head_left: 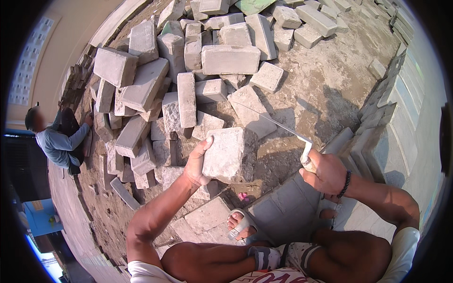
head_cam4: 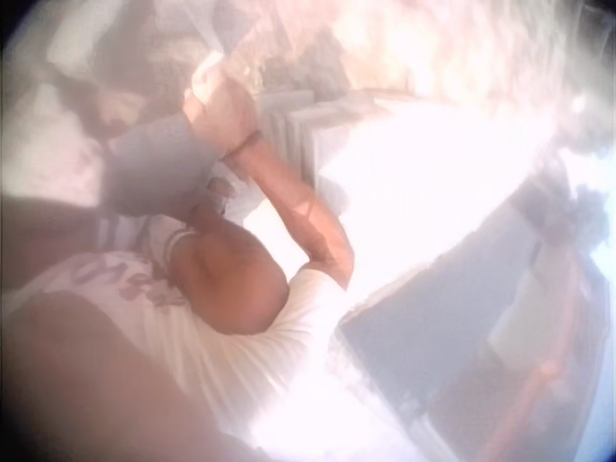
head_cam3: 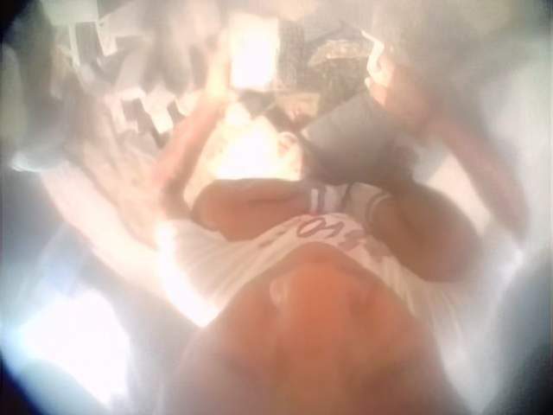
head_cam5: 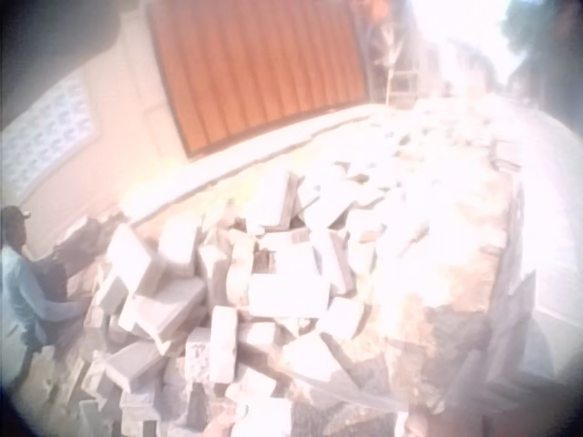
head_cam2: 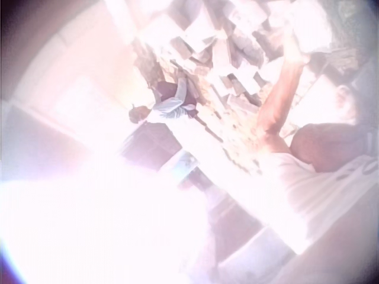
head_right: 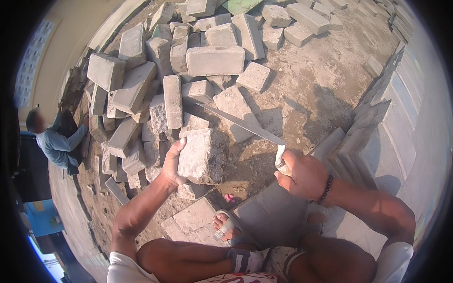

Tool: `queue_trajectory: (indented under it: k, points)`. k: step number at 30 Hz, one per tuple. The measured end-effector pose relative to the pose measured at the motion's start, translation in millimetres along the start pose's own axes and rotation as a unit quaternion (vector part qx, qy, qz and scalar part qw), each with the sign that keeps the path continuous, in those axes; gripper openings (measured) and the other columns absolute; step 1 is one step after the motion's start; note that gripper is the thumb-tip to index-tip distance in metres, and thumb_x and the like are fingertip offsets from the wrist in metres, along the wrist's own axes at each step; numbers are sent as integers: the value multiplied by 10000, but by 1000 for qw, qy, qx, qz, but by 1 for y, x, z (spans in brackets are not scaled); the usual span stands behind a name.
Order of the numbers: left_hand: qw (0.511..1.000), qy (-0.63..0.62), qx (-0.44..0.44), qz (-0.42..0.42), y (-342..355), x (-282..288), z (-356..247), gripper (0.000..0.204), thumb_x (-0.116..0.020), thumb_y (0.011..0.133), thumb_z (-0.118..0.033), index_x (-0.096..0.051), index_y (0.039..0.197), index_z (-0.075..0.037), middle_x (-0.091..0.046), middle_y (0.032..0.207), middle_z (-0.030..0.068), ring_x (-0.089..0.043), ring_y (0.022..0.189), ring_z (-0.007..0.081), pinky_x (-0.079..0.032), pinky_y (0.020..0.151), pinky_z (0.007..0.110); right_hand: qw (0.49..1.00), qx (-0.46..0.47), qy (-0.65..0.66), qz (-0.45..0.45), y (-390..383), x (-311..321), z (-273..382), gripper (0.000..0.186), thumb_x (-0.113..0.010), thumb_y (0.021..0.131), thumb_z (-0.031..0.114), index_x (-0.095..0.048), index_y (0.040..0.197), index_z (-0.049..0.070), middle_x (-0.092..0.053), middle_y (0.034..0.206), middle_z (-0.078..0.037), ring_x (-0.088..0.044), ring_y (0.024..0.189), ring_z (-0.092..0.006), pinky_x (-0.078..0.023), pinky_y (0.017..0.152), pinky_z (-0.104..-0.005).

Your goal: The person repeatedly picks up rectangular stone blocks from a pile and uses a trowel to chip and shape their edges. The person works one block at a time, rotating it to access different sides, and places the finished pieces onto a nearby stack.

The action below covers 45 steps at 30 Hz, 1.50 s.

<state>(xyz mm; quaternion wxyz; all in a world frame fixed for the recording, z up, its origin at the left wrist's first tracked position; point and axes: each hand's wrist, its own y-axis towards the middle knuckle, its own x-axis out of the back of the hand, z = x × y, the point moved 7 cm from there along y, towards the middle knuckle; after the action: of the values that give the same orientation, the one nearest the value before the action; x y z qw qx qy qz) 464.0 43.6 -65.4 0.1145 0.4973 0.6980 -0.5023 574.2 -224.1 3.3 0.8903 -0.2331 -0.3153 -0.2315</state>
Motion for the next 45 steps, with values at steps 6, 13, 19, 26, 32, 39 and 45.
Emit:
queue_trajectory:
  k: [6, 13, 19, 26, 32, 39, 45]
  points:
    - [999, -34, -15, 3, 7, 6, -8, 541, -591, 932, -408, -532, 1350, -69, -622, 1276, 145, -617, 1148, 312, -463, 1023, 531, 973, 227, 41, -18, -11, -21, 33, 324, -692, 826, 195, -573, 1062, 7, -641, 873, -143, -657, 658, -313, -530, 547, -394]
    - [1000, -8, 21, 8, 6, -12, -2, 608, -586, 921, -467, -496, 1383, -82, -594, 1305, 177, -597, 1174, 341, -453, 1029, 550, 982, 170, -82, 12, 14, -43, 9, 323, -656, 839, 225, -545, 1036, -6, -664, 833, -209, -677, 751, -375, -544, 648, -486]
    - [995, -97, 34, 7, 24, 15, 7, 548, -554, 907, -466, -563, 1329, -116, -634, 1255, 135, -633, 1098, 326, -526, 925, 503, 993, 19, -86, -81, 55, -10, -35, 300, -631, 871, 212, -519, 1040, -9, -655, 756, -234, -647, 689, -442, -517, 649, -507]
    - [990, -117, 77, -10, 27, 51, 26, 559, -554, 925, -479, -561, 1328, -92, -626, 1267, 137, -615, 1128, 333, -506, 959, 512, 979, 199, 46, 26, 10, -39, 40, 280, -630, 877, 222, -525, 993, -10, -655, 806, -243, -666, 743, -425, -531, 674, -491]
    - [998, -30, 58, 21, 24, 4, 24, 587, -602, 893, -439, -545, 1355, -82, -632, 1263, 152, -629, 1121, 328, -474, 1005, 538, 993, -83, -73, 37, 56, -35, -69, 376, -627, 877, 192, -517, 1149, -42, -649, 812, -271, -643, 798, -462, -515, 729, -479]
    - [998, -31, 42, 19, 16, 6, 21, 561, -613, 920, -409, -544, 1325, -28, -676, 1173, 137, -684, 1013, 260, -555, 901, 409, 990, 89, 109, -15, 11, -21, 16, 414, -648, 863, 247, -515, 1153, -18, -643, 743, -250, -665, 726, -415, -542, 677, -472]
    - [993, -62, 72, 70, 21, 11, 20, 521, -593, 923, -436, -574, 1292, -69, -688, 1156, 111, -684, 1012, 265, -547, 913, 439, 988, 152, -19, 21, 11, -47, 10, 350, -644, 862, 238, -522, 1084, -4, -661, 864, -258, -660, 727, -434, -540, 682, -490]
